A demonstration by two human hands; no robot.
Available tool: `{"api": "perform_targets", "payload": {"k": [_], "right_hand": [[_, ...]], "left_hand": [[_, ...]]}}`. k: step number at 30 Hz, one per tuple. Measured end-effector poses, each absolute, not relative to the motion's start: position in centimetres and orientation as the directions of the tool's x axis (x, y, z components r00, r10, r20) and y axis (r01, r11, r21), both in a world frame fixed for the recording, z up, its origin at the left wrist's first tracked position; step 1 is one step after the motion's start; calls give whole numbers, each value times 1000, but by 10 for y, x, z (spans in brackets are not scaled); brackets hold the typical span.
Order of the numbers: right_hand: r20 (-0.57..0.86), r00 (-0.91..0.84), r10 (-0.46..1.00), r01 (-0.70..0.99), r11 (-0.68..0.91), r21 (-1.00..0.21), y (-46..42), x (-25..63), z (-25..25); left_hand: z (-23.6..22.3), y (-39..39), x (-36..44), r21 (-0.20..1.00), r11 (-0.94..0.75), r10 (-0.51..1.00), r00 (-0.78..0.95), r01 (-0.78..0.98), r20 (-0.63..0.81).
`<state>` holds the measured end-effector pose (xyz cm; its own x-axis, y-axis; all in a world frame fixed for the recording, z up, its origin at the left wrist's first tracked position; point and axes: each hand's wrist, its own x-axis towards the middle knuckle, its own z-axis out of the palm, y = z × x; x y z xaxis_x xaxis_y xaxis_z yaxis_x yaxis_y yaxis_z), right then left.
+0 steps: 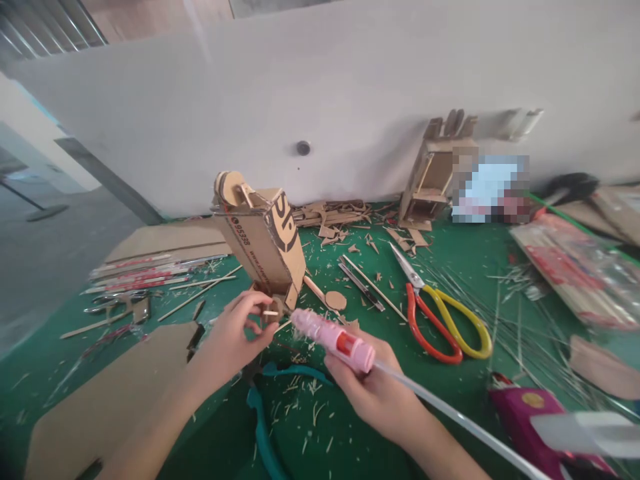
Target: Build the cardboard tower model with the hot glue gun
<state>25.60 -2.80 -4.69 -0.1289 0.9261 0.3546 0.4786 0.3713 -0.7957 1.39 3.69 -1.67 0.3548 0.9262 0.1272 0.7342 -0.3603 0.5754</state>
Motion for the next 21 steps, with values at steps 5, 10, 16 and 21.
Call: {"api": "perform_targets", "payload": {"k": [5,10,16,21], "right_hand": [[411,-264,872,581,484,-654,-26,251,-48],[425,-245,871,658,471,-587,-27,254,-52],[400,-261,879,676,462,-573,-28,257,-57],[384,-260,886,668,452,-591,-27,256,-59]], "left_hand": [[-21,37,14,816,-249,938,340,522,68],[-21,38,14,870,-199,941,337,451,40],[-18,37,15,870,-199,947,315,451,53],[-16,36,16,857,-213,949,307,469,68]]}}
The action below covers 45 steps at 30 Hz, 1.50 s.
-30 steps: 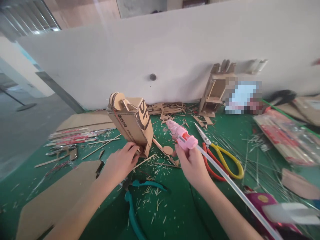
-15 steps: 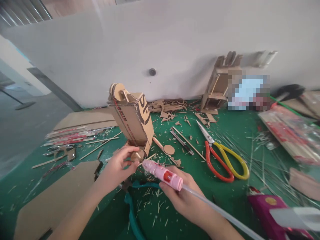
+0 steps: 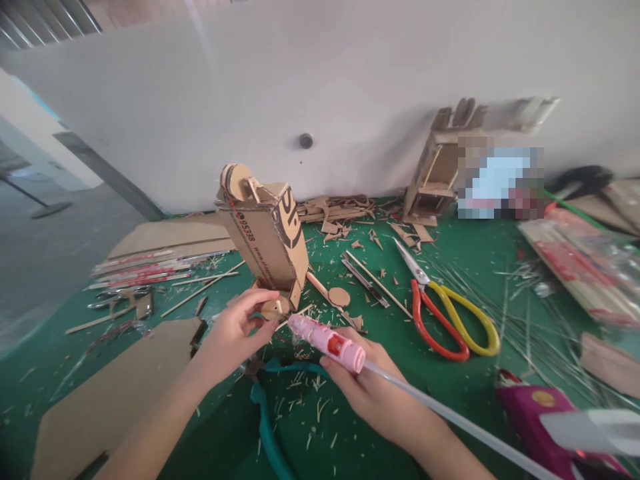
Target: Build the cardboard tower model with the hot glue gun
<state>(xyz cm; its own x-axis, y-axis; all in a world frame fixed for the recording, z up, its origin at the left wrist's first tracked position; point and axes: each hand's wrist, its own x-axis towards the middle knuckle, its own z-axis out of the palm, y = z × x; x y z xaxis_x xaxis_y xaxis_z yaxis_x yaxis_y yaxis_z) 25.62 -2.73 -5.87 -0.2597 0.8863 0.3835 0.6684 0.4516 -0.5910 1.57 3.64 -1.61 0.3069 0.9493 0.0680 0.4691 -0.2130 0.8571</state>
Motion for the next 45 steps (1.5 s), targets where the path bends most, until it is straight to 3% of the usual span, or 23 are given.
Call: {"api": "perform_targets", "payload": {"k": [14,29,36,45], "right_hand": [[401,-224,888,741,423,-522,-31,259,-65],[299,-294,908,639,419,-645,-30,256,-51],[294,-284,913,626,408,-664,-30,256,-54],[297,-204,933,720,349,-600,-33,262,-70]], "left_hand": [[-14,33,14,838,-284,926,359,465,115],[-12,37,10,764,-458,853,467,455,233],[-15,38,10,771,-469,851,454,430,265],[-17,37,11,815,-421,879,401,397,259]]}}
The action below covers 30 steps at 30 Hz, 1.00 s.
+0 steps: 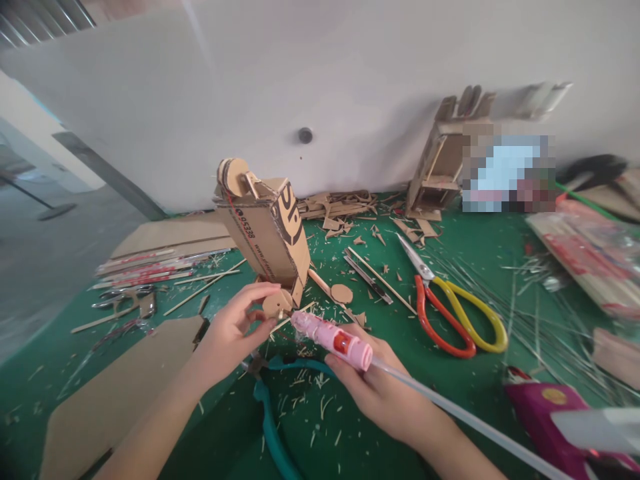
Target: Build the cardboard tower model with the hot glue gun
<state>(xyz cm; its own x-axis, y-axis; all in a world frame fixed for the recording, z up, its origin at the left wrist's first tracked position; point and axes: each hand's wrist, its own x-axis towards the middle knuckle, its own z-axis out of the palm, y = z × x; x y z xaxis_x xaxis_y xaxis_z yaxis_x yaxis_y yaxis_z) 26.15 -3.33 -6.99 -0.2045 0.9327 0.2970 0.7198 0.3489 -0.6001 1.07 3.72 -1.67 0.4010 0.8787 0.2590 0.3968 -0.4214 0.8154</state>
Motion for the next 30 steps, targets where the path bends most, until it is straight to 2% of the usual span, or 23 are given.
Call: {"api": "perform_targets", "payload": {"k": [9,13,18,24,30], "right_hand": [[343,-159,926,716,348,-605,-34,262,-71],[339,-231,912,681,401,-613,-32,259,-59],[337,-241,910,662,408,-629,-32,258,-55],[322,-265,909,640,416,-646,-31,255,-54],[344,-263,901,657,429,-620,-30,253,-49]], "left_hand": [[-19,37,12,840,-384,898,367,383,243],[-19,36,13,826,-392,904,334,405,266],[-22,35,14,800,-413,900,331,435,284],[-24,34,13,736,-434,897,331,520,294],[-24,32,19,598,-572,819,353,561,452]]}}
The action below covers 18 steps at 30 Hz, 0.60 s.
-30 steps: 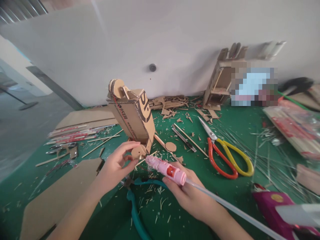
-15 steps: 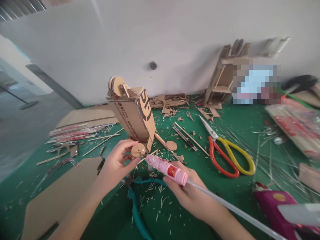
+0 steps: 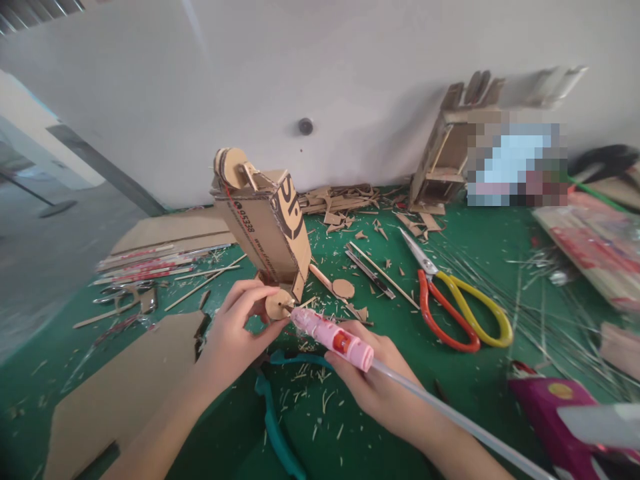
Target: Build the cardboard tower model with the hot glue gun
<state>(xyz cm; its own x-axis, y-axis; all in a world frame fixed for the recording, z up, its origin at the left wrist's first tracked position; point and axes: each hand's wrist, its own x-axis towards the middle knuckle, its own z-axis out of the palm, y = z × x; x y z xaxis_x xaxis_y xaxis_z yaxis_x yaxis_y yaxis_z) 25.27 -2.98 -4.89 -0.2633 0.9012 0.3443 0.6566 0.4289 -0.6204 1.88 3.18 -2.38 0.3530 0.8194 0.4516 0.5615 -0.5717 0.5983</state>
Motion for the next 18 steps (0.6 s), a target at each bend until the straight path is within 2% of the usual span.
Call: {"api": "perform_targets", "payload": {"k": [7,18], "right_hand": [[334,-253,908,662,414,-624,-31,253,-49],[360,-243,901,676,423,-603,-31,256,-54]], "left_hand": [[-23,31,20,456,-628,760,371,630,534],[-23,31,19,530,-593,795,335,606,506]]}}
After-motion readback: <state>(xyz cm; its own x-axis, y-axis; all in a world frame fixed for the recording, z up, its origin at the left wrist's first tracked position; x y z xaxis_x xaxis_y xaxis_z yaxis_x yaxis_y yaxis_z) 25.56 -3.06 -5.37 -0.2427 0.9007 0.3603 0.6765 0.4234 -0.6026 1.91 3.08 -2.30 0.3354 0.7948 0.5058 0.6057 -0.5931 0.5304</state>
